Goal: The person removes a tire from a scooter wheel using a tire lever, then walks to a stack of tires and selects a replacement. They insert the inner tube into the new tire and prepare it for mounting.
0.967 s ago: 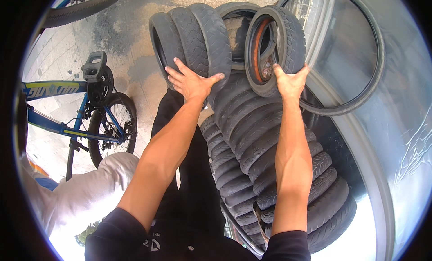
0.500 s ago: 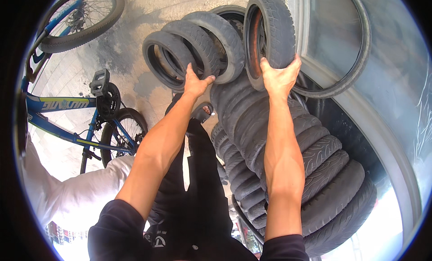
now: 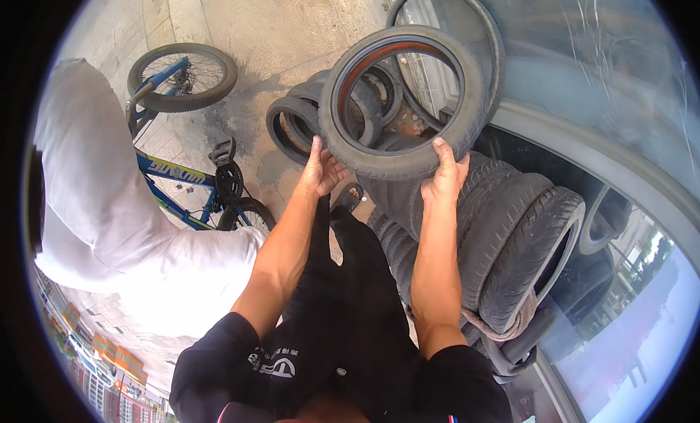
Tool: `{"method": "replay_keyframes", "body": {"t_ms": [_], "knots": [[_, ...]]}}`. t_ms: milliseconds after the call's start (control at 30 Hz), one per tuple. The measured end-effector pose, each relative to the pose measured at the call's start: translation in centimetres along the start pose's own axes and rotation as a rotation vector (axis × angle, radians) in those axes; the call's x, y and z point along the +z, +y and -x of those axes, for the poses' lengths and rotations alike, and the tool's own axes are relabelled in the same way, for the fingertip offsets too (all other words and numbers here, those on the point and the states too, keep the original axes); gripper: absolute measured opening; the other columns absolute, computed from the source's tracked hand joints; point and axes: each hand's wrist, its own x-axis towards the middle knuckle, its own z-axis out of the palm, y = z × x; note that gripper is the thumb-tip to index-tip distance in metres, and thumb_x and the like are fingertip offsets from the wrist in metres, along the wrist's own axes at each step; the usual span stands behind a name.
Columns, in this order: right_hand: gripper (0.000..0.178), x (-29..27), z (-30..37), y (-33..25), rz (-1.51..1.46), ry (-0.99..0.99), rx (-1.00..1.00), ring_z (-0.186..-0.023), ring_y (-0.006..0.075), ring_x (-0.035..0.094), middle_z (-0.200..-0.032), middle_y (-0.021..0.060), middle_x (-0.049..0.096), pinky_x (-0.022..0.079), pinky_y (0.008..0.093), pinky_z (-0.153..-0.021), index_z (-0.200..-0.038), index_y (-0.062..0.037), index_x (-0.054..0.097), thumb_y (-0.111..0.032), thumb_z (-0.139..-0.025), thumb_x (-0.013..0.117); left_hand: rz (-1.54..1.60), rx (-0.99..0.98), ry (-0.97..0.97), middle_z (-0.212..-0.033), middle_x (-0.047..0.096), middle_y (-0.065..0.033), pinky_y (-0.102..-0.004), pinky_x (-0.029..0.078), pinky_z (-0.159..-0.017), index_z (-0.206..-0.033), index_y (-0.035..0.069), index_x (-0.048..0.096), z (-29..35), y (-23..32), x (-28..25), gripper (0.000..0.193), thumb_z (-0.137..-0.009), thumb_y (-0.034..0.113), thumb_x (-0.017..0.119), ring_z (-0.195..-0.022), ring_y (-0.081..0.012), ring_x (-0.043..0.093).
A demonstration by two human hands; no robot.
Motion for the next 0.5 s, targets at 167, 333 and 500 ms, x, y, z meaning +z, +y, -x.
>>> {"method": "replay_keyframes", "body": {"t_ms": [167, 333, 500], "knots": [[0.050, -3.8, 3.8, -2.6, -0.180, -0.099, 0.211, -0.111, 0.0277, 0.060, -0.118, 0.0114, 0.062, 0.050, 0.0461, -0.098, -0.124, -0.0034, 0.057, -0.016, -0.079, 0.074, 0.032, 0.055, 0.001, -0.135, 0.057, -0.0176, -0.0526, 0.042, -0.108, -0.139, 0.000, 0.046, 6.6, 4.0, 4.4, 0.078, -0.086, 0.052, 0.070, -0.123, -0.0324, 0.056], [0.048, -5.5, 6.3, -3.9, -0.267, -0.170, 0.255, -0.111, 0.0291, 0.060, -0.116, 0.0118, 0.064, 0.048, 0.0463, -0.100, -0.123, -0.0027, 0.058, -0.020, -0.081, 0.073, -0.072, 0.137, -0.095, -0.127, 0.062, -0.0157, -0.0506, 0.047, -0.103, -0.133, -0.001, 0.052, 13.0, 5.2, 7.3, 0.060, -0.088, 0.033, 0.071, -0.116, -0.0308, 0.061], [0.049, -6.1, 8.5, -4.7, -0.297, -0.247, 0.207, -0.112, 0.0312, 0.060, -0.120, 0.0139, 0.064, 0.046, 0.0476, -0.103, -0.123, -0.0005, 0.058, -0.023, -0.082, 0.072, -0.216, 0.243, -0.088, -0.119, 0.066, -0.0154, -0.0464, 0.051, -0.098, -0.126, -0.003, 0.057, 17.2, 5.8, 9.5, 0.053, -0.087, 0.030, 0.071, -0.107, -0.0293, 0.065]]}}
